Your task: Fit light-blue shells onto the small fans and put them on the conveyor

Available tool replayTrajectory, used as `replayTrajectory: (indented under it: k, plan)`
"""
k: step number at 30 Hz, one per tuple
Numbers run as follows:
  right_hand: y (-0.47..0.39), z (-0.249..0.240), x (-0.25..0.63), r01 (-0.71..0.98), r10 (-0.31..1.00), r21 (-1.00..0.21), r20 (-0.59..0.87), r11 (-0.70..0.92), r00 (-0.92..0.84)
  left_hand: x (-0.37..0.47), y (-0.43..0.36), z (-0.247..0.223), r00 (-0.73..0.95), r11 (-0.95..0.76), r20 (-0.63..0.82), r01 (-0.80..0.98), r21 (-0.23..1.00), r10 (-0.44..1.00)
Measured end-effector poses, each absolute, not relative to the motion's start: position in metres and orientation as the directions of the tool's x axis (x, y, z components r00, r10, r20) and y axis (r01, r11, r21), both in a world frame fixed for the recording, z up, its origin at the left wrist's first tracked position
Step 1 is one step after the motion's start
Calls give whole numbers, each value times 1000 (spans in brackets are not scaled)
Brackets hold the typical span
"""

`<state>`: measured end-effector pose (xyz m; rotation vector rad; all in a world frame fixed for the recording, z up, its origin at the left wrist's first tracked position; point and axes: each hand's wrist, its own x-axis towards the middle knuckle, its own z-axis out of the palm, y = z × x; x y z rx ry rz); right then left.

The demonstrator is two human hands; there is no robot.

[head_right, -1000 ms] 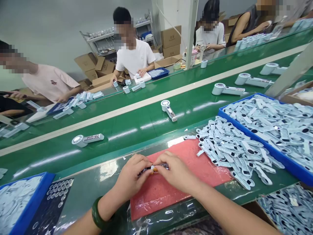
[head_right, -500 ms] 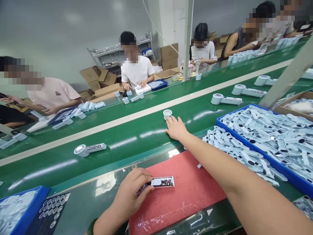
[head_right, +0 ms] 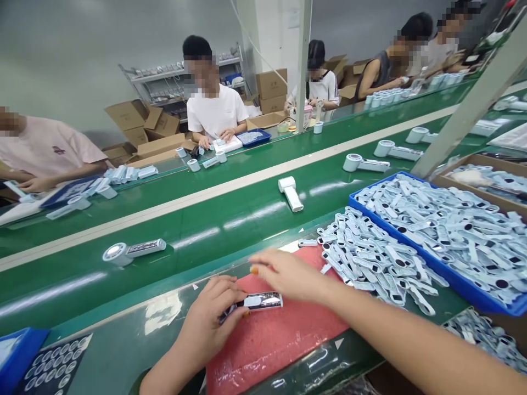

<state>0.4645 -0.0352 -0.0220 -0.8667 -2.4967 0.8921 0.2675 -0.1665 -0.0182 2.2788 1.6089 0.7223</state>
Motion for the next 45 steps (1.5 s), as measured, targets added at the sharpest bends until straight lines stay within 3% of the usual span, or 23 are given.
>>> replayTrajectory:
  k: [2,5,10,17,22,29,31,34,36,38,42,45]
  plan:
    - [-70,-32,468,299,596,-791,101,534,-796,270,-170,-18,249,-352,273,818,454,929]
    - [-98,-44,479,231,600,-848,122,476,-790,277,-183,-16,209,-327,301,843,426,930]
    - [-110,-49,491,219,563,-840,120,497,-817,292,-207,-17,161,-273,285,868,415,945]
    - [-115,-55,486,276,549,-720,172,637,-818,304,-209,-21,117,-243,314,883,401,942]
    - [-110,-55,491,214,494,-747,173,630,-852,303,-206,-16,169,-274,286,883,381,943]
    - [-116,-56,488,254,512,-674,213,693,-832,302,-207,-21,166,-269,296,896,353,941]
    - [-116,-56,487,262,530,-696,199,668,-824,302,-206,-19,186,-259,243,913,316,952]
    - [-111,-54,494,262,559,-711,218,652,-800,296,-200,-12,214,-235,136,958,164,967]
    - [-101,-50,507,333,604,-636,267,696,-751,286,-190,-6,233,-240,77,965,105,969]
    - [-88,-47,527,510,673,-459,330,727,-663,269,-168,2,269,-273,56,958,83,961]
    - [-62,-42,568,772,738,-61,349,633,-578,231,-90,20,281,-257,174,955,-149,944]
    - [-53,-44,583,792,751,45,291,609,-593,210,-24,25,190,-121,253,957,-265,949]
